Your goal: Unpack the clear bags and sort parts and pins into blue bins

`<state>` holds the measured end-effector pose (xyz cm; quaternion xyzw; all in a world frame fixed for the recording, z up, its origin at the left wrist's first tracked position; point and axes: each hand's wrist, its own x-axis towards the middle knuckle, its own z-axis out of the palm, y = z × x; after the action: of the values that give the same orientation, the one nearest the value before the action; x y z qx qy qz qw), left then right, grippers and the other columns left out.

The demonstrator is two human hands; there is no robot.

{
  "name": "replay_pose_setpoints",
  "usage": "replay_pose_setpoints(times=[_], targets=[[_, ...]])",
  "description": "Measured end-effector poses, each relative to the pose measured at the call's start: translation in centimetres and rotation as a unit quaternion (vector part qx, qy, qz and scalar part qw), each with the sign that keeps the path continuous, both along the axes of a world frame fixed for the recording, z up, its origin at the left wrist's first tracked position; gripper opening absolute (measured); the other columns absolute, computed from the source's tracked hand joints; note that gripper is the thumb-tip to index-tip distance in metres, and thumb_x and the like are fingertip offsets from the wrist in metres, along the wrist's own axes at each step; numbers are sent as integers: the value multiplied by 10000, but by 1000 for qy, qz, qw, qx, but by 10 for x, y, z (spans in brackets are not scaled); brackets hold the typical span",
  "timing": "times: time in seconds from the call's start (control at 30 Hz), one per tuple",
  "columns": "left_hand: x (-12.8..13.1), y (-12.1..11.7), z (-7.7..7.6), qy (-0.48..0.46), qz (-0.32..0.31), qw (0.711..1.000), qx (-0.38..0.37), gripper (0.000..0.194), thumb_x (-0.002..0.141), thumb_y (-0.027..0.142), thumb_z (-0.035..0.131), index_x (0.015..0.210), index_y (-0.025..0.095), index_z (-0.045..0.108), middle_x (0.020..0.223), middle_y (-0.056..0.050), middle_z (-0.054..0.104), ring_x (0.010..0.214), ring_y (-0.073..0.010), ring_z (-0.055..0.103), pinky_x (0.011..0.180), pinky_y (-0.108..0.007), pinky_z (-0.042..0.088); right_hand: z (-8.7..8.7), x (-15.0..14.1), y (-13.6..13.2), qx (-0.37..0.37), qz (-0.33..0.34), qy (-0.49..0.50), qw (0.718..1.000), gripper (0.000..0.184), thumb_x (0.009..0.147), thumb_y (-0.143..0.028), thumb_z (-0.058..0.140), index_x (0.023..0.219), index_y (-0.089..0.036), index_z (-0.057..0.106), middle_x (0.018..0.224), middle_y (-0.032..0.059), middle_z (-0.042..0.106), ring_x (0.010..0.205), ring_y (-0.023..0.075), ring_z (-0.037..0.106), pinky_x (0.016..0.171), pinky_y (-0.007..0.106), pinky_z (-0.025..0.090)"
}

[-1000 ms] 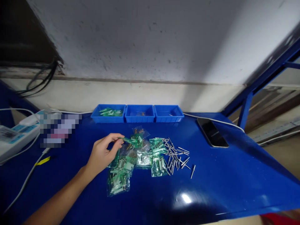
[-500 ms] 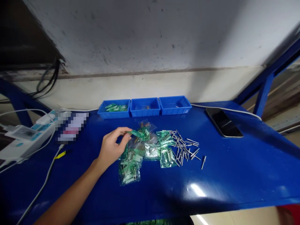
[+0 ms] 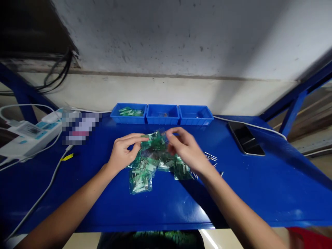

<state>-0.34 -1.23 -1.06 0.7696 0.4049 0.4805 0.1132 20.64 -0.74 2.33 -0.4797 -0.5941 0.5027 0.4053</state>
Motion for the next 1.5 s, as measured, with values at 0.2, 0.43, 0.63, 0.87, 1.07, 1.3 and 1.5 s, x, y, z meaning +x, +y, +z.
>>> replay_pose_setpoints(times=[0.2,0.43,0.63,0.87,1.07,1.3,1.5], targets=[[-3,0,6,32,-45,995,83,366,767,-17,471,943,215,691,964,-19,713,885,-166,598,789,-359,509,-15,-38,7,-89,48,138,985,418,853,-567,449,904,-187,615,601,18,621,498,124,558,456,235,395],[9,-8,6,0,-53,997,-50,184,829,108,511,912,184,657,1063,-70,617,958,-181,580,802,-340,485,-31,-25,-5,63,-86,122,987,152,752,-317,665,858,-230,599,749,-15,591,573,112,542,547,273,476],[9,-4,5,-145,-34,958,-243,257,843,274,566,1083,183,574,811,-20,586,618,-100,541,526,-213,433,-37,-32,-13,128,-77,40,988,406,813,-270,595,1176,-278,412,646,-37,536,546,140,526,497,284,424],[7,-4,1,-111,4,991,-78,75,809,127,580,849,170,626,817,-13,564,627,-89,540,555,-223,451,-36,-28,-9,163,-82,-25,983,135,761,-266,601,887,-221,593,950,42,564,869,190,542,756,349,444],[8,-8,5,-22,16,997,79,160,785,37,565,846,169,633,900,-29,585,843,-132,595,745,-289,500,-25,-26,-4,-112,18,226,967,259,809,-420,490,937,-217,588,850,49,620,710,184,572,706,364,449],[7,-7,2,24,21,998,52,220,829,26,484,896,180,627,952,-46,563,887,-139,584,753,-294,495,-28,-23,-3,-40,-10,221,974,251,810,-451,552,843,-211,616,755,30,597,649,155,536,618,308,439],[8,-6,2,-16,7,998,-66,161,870,146,489,895,192,641,1008,-60,503,913,-160,550,790,-326,476,-38,-22,-5,102,-111,97,984,110,779,-302,636,808,-213,579,723,-12,563,623,124,510,591,269,416]])
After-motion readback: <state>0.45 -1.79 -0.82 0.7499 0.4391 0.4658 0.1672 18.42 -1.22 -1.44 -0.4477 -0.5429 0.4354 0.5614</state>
